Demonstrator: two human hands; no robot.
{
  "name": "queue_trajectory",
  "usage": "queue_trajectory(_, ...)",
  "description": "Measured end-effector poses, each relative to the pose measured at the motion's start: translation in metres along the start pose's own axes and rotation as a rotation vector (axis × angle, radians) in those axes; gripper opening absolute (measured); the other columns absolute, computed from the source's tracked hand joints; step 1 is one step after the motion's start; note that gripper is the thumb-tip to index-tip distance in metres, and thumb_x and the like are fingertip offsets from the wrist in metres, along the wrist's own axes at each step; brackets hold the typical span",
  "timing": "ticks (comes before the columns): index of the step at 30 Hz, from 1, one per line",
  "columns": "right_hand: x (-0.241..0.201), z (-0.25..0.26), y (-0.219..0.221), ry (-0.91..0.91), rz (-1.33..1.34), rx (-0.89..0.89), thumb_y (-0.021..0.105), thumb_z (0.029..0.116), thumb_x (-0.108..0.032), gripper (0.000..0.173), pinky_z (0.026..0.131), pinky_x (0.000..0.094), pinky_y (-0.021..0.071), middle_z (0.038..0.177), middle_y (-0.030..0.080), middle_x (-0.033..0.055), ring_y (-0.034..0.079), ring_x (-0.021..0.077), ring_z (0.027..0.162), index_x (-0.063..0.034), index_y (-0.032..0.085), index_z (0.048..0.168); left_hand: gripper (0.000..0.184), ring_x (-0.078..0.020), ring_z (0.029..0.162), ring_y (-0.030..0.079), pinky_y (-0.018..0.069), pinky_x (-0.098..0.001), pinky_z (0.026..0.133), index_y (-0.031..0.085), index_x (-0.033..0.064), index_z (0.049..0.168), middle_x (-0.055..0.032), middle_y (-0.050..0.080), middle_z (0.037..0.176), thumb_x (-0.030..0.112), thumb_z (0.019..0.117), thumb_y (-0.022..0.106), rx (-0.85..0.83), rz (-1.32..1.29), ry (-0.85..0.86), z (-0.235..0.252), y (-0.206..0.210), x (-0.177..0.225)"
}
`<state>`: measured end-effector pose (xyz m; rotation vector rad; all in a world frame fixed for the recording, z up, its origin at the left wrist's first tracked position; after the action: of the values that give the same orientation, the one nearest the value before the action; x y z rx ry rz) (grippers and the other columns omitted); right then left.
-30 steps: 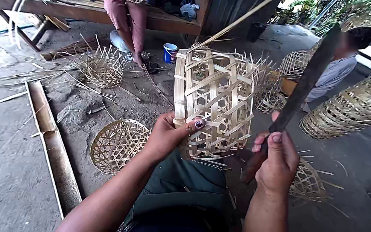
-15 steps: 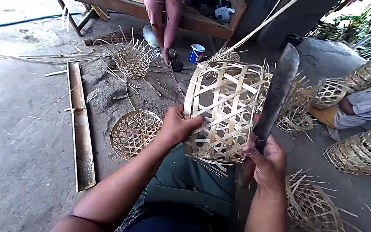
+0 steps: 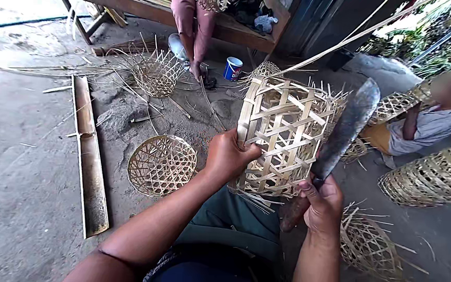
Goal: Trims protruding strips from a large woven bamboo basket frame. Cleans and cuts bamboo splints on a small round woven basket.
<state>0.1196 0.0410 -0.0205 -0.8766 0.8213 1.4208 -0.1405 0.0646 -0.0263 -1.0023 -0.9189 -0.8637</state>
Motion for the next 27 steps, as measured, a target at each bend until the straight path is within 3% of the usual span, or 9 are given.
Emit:
queue_trajectory(3,0.0,-0.002,-0.003,0.003,0.024,0.028,0.082,0.0859,-0.026,0.068,0.059,0.015,0.0521,0.083,0.062,-0.007,0.058,0.0006,0.064,0.0064,0.049,0.136,0.015,-0.0119,0.054,0.064,0.0544,-0.0321,0.049,0.067,0.0087,0.089,-0.0031,0.067,0.067,0.021,0.0883,0.077,-0.21,-0.254,-0.056,0.005,0.008,-0.001)
queue_trajectory(7,-0.004,-0.005,-0.008,-0.006,0.122,0.022,0.087,0.0807,-0.028,0.07,0.059,0.0148,0.0533,0.084,0.063,-0.0091,0.059,-0.001,0.064,0.0003,0.051,0.133,0.008,-0.0098,0.08,0.072,0.061,-0.0279,0.078,0.073,0.0064,0.099,-0.0056,0.076,0.09,0.008,0.0957,0.067,-0.655,-0.957,-0.148,-0.011,0.027,-0.001)
queue_trajectory(12,-0.003,-0.009,-0.005,-0.034,0.127,-0.044,0.086,0.0814,-0.028,0.067,0.061,0.0161,0.0545,0.089,0.066,-0.0088,0.061,-0.0002,0.067,-0.001,0.053,0.133,0.008,-0.0073,0.088,0.072,0.0583,-0.0261,0.085,0.076,0.0097,0.095,-0.0018,0.077,0.093,0.009,0.0942,0.068,-0.7,-0.827,-0.162,-0.018,0.014,-0.011)
queue_trajectory(13,-0.003,-0.009,-0.005,-0.033,0.117,-0.046,0.086,0.0816,-0.028,0.064,0.06,0.016,0.0542,0.088,0.066,-0.0094,0.061,-0.0004,0.067,-0.0026,0.053,0.13,0.01,-0.0082,0.091,0.071,0.0581,-0.0274,0.087,0.076,0.0094,0.1,-0.0018,0.076,0.096,0.015,0.0936,0.071,-0.686,-0.809,-0.121,-0.015,0.005,-0.008)
queue_trajectory(15,-0.004,-0.008,-0.004,-0.032,0.127,-0.041,0.085,0.0824,-0.029,0.067,0.06,0.0157,0.054,0.088,0.065,-0.0093,0.06,-0.0003,0.066,-0.0012,0.052,0.133,0.05,-0.0138,0.102,0.069,0.0581,-0.0329,0.092,0.067,0.0079,0.124,-0.0057,0.072,0.113,0.049,0.095,0.068,-0.695,-0.883,-0.04,-0.01,-0.011,0.003)
queue_trajectory(17,-0.005,-0.006,-0.003,-0.033,0.138,-0.039,0.085,0.0823,-0.028,0.07,0.059,0.0152,0.0538,0.088,0.065,-0.0088,0.06,-0.0002,0.066,0.0003,0.051,0.136,0.078,-0.0151,0.102,0.07,0.0597,-0.0338,0.087,0.064,0.0087,0.13,-0.0062,0.071,0.115,0.075,0.0953,0.043,-0.657,-0.889,-0.088,-0.008,-0.019,0.012)
queue_trajectory(19,-0.005,-0.005,-0.002,-0.031,0.135,-0.038,0.086,0.0813,-0.027,0.064,0.058,0.0154,0.0536,0.087,0.065,-0.009,0.06,-0.0003,0.065,-0.0023,0.053,0.13,0.068,-0.0121,0.091,0.071,0.0608,-0.0304,0.081,0.067,0.0098,0.123,-0.0047,0.072,0.106,0.065,0.1045,0.031,-0.548,-0.824,-0.202,-0.006,-0.02,0.014)
queue_trajectory(22,-0.001,-0.006,0.002,-0.021,0.141,-0.052,0.087,0.0801,-0.026,0.063,0.059,0.0163,0.0535,0.085,0.063,-0.0091,0.059,0.0,0.065,-0.0019,0.053,0.128,0.032,-0.0115,0.079,0.07,0.0608,-0.0275,0.073,0.068,0.0087,0.119,-0.007,0.072,0.095,0.033,0.1085,0.05,-0.403,-0.819,-0.311,-0.003,-0.019,0.005)
queue_trajectory(27,0.001,-0.005,0.003,0.002,0.154,-0.056,0.089,0.0774,-0.025,0.074,0.057,0.0158,0.0509,0.084,0.063,-0.0074,0.058,0.0005,0.065,0.0021,0.051,0.135,0.028,-0.0121,0.08,0.07,0.0609,-0.0279,0.073,0.067,0.0067,0.119,-0.0092,0.072,0.103,0.026,0.108,0.05,-0.464,-0.948,-0.425,-0.005,-0.012,0.004)
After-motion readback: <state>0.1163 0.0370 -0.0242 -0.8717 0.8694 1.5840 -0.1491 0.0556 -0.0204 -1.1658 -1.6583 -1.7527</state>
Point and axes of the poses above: each hand's wrist, its own z-axis towards the middle knuckle, its own y-axis out of the palm, x = y × z, the point moved 9 cm from there along z, towards the middle knuckle
